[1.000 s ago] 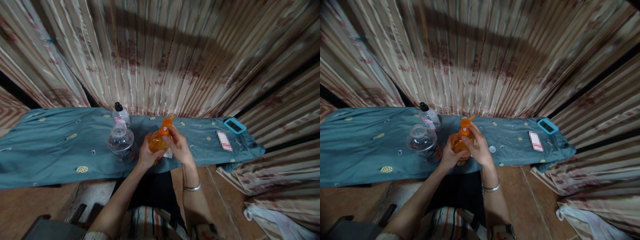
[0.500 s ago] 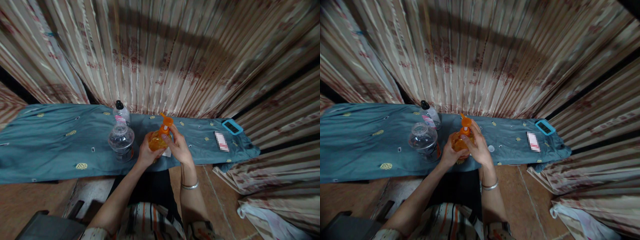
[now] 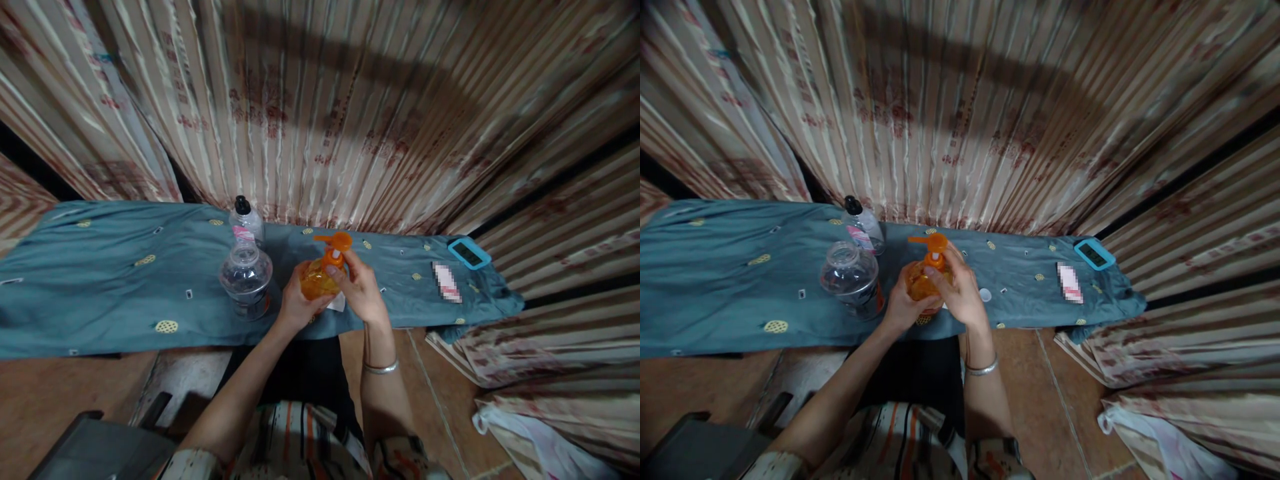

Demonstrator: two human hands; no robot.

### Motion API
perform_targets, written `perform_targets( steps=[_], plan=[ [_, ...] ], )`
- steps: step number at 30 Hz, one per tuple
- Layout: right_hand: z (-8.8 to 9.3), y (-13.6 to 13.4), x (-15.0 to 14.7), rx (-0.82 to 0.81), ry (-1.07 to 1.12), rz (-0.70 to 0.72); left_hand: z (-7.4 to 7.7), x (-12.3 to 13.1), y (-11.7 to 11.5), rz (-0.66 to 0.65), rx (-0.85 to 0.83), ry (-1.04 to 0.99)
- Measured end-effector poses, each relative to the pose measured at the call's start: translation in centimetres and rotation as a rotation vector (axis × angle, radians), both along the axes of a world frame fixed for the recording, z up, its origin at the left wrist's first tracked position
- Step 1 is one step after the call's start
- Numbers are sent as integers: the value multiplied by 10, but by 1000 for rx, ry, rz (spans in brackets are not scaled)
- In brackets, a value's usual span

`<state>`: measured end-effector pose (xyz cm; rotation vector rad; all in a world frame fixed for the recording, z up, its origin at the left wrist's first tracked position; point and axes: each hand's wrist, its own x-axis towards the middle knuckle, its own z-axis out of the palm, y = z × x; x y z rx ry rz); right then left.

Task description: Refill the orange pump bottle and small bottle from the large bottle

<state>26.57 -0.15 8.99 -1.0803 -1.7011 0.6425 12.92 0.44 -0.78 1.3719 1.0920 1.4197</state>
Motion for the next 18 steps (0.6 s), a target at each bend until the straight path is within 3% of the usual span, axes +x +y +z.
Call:
perform_targets(
  steps=[3,7,9,15,18],
  plan=[
    [-1,1,1,-18,20,-8,0,0,0,-6,0,-7],
    [-1,0,-6,20,52,-220,1,2,-1,14,9,-4],
    [0,-2,-9,30,51,-260,2,2,-2,19,4,-5],
    [0,-6,1,-6,-4,-51,2,0,-1,3,-8,-16],
    [1,-5,2,-21,-12,-31,2,0,-1,4,-22,-14]
  ],
)
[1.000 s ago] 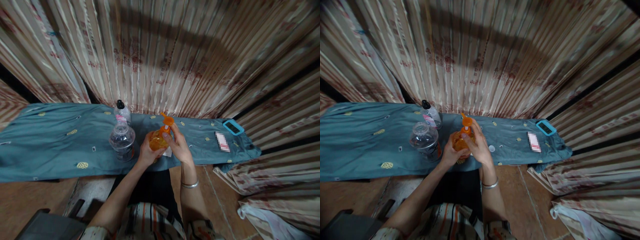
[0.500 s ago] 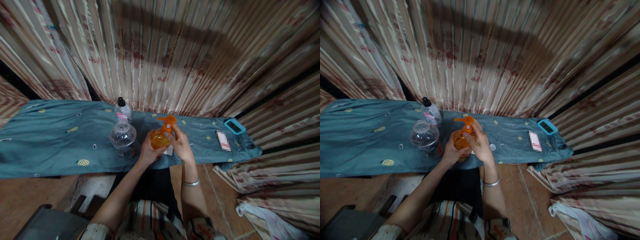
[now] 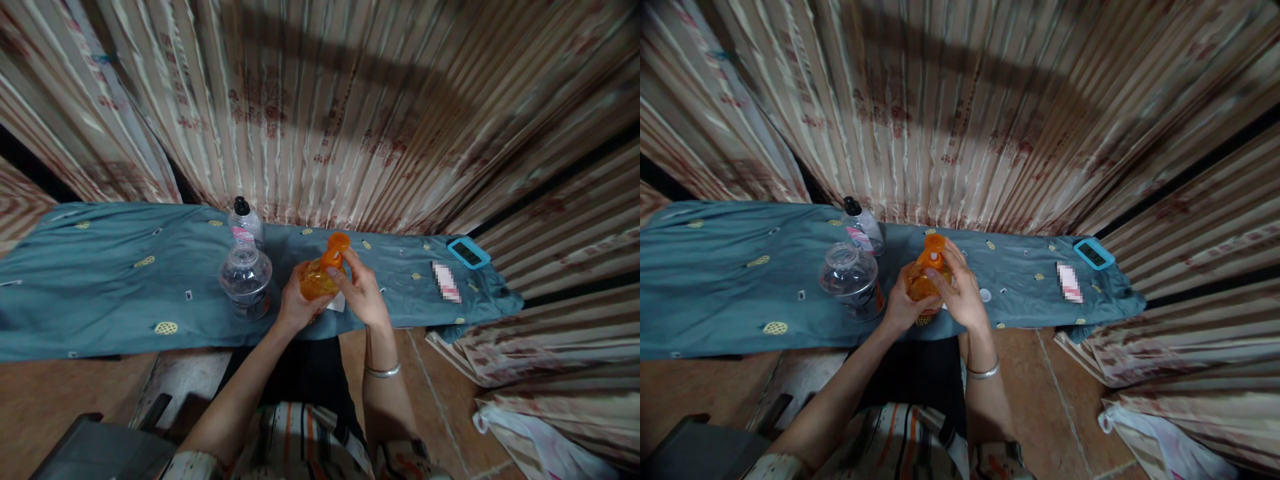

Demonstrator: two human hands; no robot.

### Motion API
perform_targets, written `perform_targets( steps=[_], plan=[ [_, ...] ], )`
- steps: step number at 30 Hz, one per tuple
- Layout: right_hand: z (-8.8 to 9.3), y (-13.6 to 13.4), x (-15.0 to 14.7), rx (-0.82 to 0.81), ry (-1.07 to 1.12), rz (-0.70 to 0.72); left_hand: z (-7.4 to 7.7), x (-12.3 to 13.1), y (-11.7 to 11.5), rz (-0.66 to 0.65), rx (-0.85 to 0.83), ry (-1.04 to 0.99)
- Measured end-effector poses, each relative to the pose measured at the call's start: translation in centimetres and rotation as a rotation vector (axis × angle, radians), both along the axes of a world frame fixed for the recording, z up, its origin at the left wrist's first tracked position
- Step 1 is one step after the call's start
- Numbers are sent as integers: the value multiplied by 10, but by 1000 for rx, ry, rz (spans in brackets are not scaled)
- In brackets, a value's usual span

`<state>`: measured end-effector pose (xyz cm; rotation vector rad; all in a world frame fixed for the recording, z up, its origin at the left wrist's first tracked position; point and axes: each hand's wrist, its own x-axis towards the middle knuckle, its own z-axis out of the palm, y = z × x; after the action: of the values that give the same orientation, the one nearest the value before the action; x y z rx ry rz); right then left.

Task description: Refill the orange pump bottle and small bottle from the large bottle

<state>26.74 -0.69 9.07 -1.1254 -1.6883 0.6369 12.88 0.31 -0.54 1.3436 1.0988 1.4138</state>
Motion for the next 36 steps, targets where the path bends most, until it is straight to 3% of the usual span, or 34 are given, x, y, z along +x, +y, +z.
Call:
perform_targets(
  steps=[6,8,14,22,29,36],
  plan=[
    [1,1,-15,40,71,-255,3,0,-1,-4,-10,6],
    [1,1,-15,48,80,-231,3,0,-1,0,4,11],
    [-3,4,0,-9,79,49,3,-2,-1,-19,5,-7],
    [-1,7,-13,-25,83,-156,0,-2,2,4,30,17],
    [0,3,-15,-67,106,-58,1,-2,3,16,52,43],
    [18,5,-18,28,216,-17,1,-2,3,6,40,23]
  ],
)
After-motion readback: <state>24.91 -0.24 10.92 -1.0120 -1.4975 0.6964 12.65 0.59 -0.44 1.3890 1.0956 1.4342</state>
